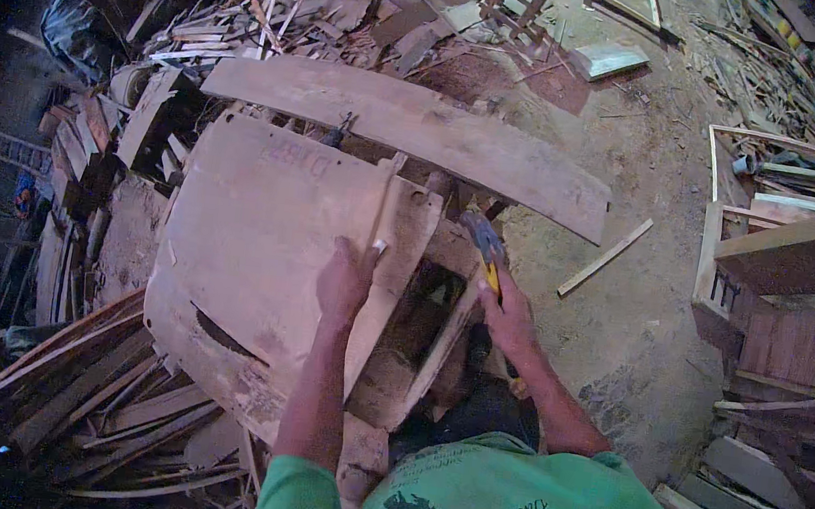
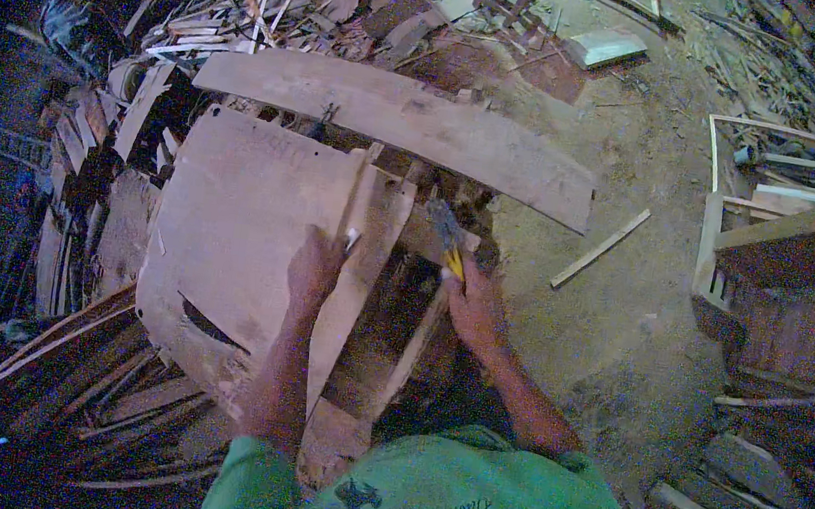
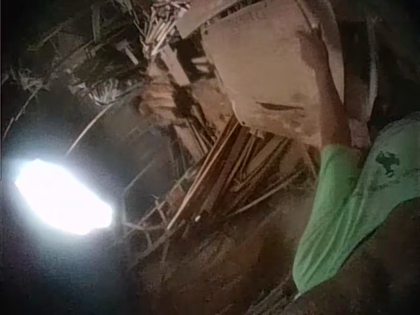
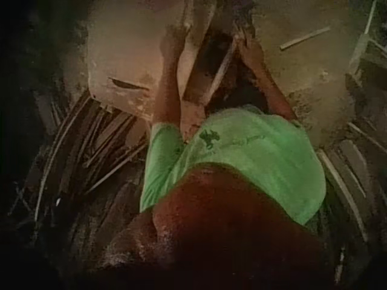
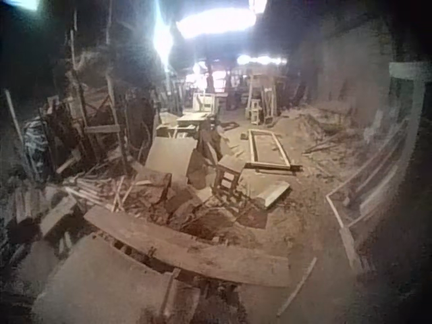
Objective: Hammering and aligning wood strips onto a larger board in a workshop.
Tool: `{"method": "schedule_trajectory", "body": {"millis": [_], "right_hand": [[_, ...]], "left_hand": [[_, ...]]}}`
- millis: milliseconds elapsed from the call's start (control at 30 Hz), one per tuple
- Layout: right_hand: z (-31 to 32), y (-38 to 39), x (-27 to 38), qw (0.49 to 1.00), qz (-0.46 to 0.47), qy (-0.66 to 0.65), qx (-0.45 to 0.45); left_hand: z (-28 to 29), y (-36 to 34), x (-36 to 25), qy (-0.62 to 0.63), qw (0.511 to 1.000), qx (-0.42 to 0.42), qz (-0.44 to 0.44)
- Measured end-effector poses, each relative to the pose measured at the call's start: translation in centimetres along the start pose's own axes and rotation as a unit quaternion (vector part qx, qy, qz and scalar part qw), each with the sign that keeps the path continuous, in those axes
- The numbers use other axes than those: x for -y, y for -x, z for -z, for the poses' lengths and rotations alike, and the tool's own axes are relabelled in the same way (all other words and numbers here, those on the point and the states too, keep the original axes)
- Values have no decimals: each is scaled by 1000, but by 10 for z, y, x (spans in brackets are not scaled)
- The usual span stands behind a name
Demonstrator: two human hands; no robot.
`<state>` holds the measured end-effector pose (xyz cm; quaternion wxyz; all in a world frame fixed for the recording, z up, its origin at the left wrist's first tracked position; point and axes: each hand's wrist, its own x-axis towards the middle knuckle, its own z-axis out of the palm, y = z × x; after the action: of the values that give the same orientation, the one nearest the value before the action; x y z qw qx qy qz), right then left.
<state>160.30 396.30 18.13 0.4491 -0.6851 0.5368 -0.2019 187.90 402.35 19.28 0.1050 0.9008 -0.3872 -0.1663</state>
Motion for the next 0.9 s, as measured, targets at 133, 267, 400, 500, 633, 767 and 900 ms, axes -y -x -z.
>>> {"method": "schedule_trajectory", "body": {"millis": [133, 267, 400, 500, 633, 767, 900], "right_hand": [[26, -26, 20, 995, 83, 20, -41], [44, -61, 54, 997, 44, 68, 17], [38, -95, 75, 983, 154, 95, -31], [20, -113, 76, 954, 273, 52, -117], [-14, -144, 74, 926, 333, 31, -174], [-29, -166, 61, 956, 236, 172, -38], [-33, -165, 38, 936, 331, 29, -120]], "left_hand": [[-9, -33, -40, -39, 997, 60, -27], [-20, -45, -44, -69, 994, 81, -8], [-25, -45, -39, -59, 993, 98, 5], [-25, -48, -36, -47, 994, 98, -6], [-26, -52, -32, -43, 996, 73, -20], [-30, -52, -27, -54, 996, 61, -35], [-34, -51, -24, -68, 994, 67, -48]]}}
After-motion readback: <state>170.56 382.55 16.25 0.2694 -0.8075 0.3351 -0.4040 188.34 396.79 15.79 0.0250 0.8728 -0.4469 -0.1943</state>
